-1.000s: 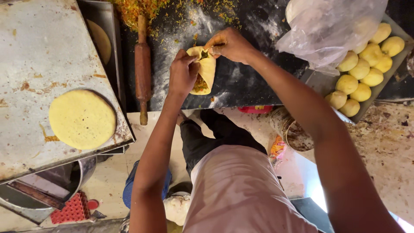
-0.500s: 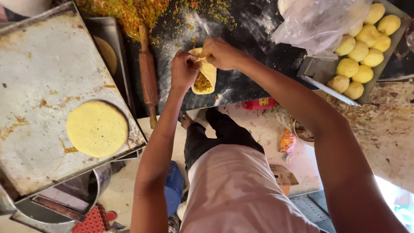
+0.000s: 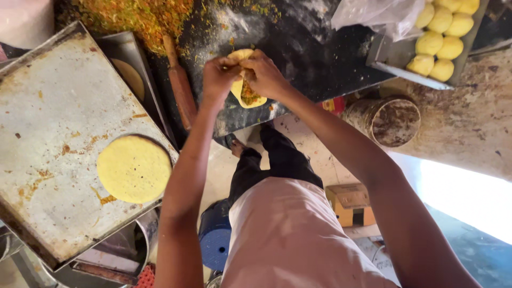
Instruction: The person rolls out a piece of dough with a rolling pin, places a handful of filling on the center, and folds the edges together to form a ball before flattening it by hand on a floured surface.
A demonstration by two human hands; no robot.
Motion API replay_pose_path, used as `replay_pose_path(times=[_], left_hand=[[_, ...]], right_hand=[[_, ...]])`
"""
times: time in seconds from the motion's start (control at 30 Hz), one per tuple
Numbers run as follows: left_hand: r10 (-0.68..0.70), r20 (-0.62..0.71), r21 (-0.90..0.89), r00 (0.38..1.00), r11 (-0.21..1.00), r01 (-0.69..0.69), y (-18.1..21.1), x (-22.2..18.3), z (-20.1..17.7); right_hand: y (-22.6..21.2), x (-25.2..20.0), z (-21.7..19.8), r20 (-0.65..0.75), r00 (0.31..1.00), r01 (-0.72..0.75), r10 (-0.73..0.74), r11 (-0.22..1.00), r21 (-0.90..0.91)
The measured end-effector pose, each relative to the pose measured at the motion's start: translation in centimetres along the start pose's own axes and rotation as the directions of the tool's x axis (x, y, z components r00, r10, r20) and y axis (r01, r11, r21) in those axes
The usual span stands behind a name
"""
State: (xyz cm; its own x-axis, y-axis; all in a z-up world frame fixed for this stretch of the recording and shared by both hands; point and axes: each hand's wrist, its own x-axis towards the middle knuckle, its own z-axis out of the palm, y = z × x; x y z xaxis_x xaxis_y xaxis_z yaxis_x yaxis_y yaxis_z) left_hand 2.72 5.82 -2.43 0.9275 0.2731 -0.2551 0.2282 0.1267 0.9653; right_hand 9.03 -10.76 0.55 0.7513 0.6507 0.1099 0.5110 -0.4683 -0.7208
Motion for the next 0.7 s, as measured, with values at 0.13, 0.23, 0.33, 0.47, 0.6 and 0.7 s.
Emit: replay_pose_path(times=[0.13,0.23,0.33,0.47,0.6,0.7], left_hand=[[-0.199,0.096,0.226,0.975,0.959,0.173,3.6,0.8,-1.5],[-0.249,0.162,0.452,0.955,0.879,0.152,5.7,1.4,-2.2],[-0.2,0.264,0.596,0.944,0.803,0.004,5.5,1.7,-3.0],[0.393,0.539,0.505,0.745,0.557,-0.66,2.9,2.3,-3.3],[0.214,0.458,0.508,0.863,0.733,-0.452,0.1,2.1,-4.2],[0.305,0.304,0.577,0.902,0.695,-0.429,-0.8,-1.9,-4.3]], right_hand=[[0.1,-0.5,0.0,-0.02,1.0,0.023,-0.023,1.0,0.005],[0.1,0.2,0.5,-0.097,0.995,-0.017,0.018,1.0,0.009],[0.3,-0.1,1.4,-0.14,0.985,-0.094,0.097,0.995,0.024],[0.6,0.4,1.3,-0.149,0.987,-0.055,0.057,0.998,0.019],[0.9,1.2,-0.6,0.025,0.999,0.034,-0.036,0.995,0.098],[0.2,2.7,-1.9,0.292,0.912,0.26,-0.29,0.956,0.135]])
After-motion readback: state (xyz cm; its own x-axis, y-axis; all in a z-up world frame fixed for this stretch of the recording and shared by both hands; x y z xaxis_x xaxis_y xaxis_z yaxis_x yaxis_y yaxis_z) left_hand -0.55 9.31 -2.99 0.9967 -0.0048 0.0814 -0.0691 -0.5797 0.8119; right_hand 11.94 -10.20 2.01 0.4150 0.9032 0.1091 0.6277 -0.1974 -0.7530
